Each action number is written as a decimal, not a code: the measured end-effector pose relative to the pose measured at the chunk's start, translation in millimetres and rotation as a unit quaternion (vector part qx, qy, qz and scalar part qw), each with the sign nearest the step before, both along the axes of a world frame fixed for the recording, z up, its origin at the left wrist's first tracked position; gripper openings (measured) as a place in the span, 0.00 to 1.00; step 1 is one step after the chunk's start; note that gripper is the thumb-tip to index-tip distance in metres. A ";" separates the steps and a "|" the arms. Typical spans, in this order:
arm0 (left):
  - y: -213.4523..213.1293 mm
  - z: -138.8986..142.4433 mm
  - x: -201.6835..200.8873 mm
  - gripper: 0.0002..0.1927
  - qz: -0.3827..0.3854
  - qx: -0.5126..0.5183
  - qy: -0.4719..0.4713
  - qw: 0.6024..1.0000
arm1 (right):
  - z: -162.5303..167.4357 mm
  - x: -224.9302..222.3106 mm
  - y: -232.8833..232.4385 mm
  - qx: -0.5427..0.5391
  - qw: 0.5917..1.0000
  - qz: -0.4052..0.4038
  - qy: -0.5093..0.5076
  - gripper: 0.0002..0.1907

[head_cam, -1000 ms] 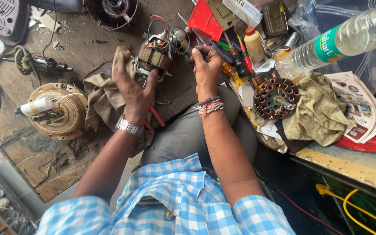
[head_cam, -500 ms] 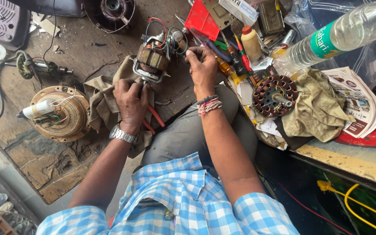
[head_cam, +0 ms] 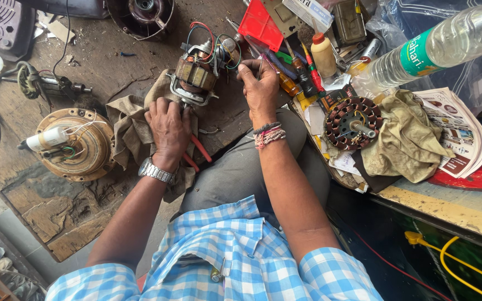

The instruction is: The person uses a screwdriver to adjust connections on a small electric motor while seated on the floor. They repeatedly tighten and loosen screws on the motor's terminal block and handle the attached wires.

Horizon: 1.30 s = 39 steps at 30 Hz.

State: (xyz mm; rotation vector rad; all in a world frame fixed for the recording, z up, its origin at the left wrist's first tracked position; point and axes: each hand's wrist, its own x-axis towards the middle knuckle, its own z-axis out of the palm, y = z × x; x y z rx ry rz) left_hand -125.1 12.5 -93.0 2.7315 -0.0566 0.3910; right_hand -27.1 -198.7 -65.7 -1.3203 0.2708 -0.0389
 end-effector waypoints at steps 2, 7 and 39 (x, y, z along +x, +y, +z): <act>-0.5 -1.4 0.6 0.11 0.002 0.000 0.001 1.000 | -0.2 0.3 -0.8 0.005 1.000 0.002 0.001 0.05; -0.7 1.8 0.6 0.12 0.000 0.000 -0.007 1.000 | 0.9 -0.9 -0.6 -0.013 1.000 0.012 0.017 0.04; -32.3 59.8 90.4 0.68 0.075 -0.522 -0.052 0.848 | 5.0 -33.9 -0.1 -0.349 0.922 0.101 -0.134 0.24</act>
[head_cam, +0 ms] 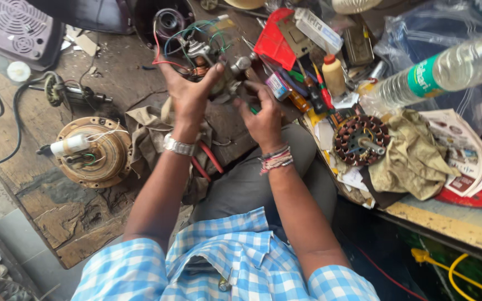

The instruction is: The person uses a screwdriver to adjust connections on a small electric motor while seated on the floor. They repeatedly tighten and loosen screws on the motor's terminal block and handle the attached wires.

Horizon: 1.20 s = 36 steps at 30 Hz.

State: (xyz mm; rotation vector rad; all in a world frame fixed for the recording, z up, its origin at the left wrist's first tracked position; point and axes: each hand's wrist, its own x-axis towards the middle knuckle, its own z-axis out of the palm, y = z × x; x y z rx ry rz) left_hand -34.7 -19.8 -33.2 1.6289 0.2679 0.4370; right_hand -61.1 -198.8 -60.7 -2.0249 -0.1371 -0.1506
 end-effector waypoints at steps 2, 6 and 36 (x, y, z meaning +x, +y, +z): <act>-17.3 2.9 8.2 0.68 0.022 -0.186 0.032 0.982 | 2.7 2.6 2.3 0.018 0.989 0.057 -0.133 0.39; -53.1 15.5 4.2 0.63 0.023 -0.121 -0.003 0.992 | -3.7 5.2 1.6 0.155 0.988 0.013 -0.016 0.41; -73.2 38.2 2.4 0.55 -0.012 -0.351 -0.010 0.936 | -0.5 2.9 -8.2 -0.002 0.996 -0.094 -0.010 0.27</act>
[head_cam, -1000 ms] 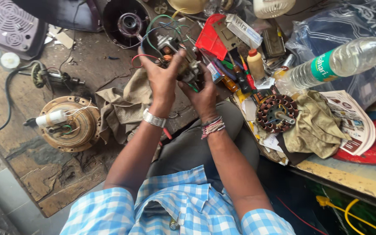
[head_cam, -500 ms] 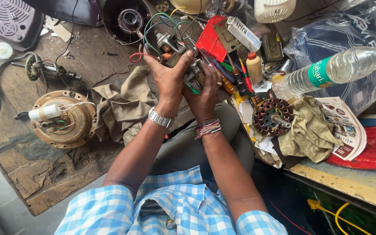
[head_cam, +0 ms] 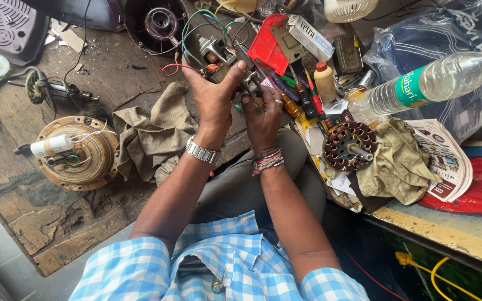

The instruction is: The person uses a screwdriver to adjust connections on a small electric motor while seated on the floor. They repeatedly tighten and loosen screws on the motor's terminal block and handle the attached wires.

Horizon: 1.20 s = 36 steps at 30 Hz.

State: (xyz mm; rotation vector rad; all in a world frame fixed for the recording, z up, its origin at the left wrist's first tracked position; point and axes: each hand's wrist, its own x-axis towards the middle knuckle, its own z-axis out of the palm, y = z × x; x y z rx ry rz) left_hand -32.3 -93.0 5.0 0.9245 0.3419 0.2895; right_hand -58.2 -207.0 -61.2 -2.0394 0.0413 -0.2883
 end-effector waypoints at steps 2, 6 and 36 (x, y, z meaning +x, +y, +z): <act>1.1 -3.4 -0.9 0.54 0.010 0.004 -0.025 1.000 | 0.9 -2.3 0.6 -0.051 0.995 0.003 -0.080 0.30; 3.5 -7.8 -1.7 0.52 0.013 0.036 -0.032 0.999 | 6.9 -4.5 6.7 -0.067 0.979 0.008 -0.195 0.37; 70.8 -38.4 -15.4 0.65 -0.034 0.233 -0.070 0.969 | -2.8 1.9 9.4 -0.030 0.998 0.054 -0.034 0.24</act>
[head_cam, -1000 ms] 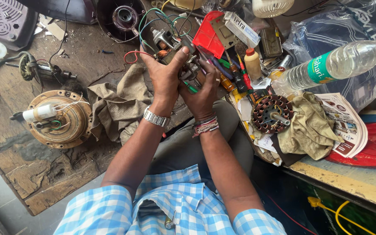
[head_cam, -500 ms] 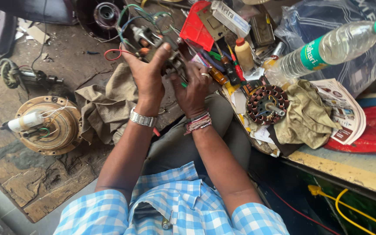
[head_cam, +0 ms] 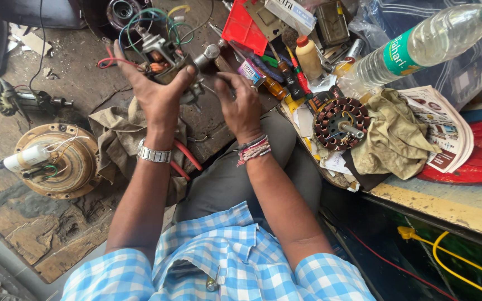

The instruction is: The person uses a screwdriver to adjust connections on a small electric motor while seated on the floor. They repeatedly tighten and loosen screws on the motor's terminal block and handle the attached wires.

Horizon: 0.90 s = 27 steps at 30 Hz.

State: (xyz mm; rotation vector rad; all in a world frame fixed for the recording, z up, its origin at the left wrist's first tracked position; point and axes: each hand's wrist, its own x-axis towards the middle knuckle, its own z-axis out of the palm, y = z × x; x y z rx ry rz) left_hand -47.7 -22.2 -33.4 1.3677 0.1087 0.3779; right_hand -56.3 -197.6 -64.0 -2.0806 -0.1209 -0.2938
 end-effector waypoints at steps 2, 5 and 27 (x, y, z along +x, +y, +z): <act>9.2 -4.5 -7.9 0.67 -0.003 0.010 0.029 1.000 | -0.3 0.5 2.9 -0.004 0.999 -0.011 0.052 0.18; 18.1 -13.2 -19.9 0.67 -0.006 0.073 0.000 0.997 | -1.0 -0.7 5.7 -0.074 0.995 0.006 0.069 0.14; 26.4 -40.1 0.2 0.75 -0.075 0.378 0.003 0.923 | -5.1 -20.5 5.5 -0.302 0.900 0.294 0.108 0.22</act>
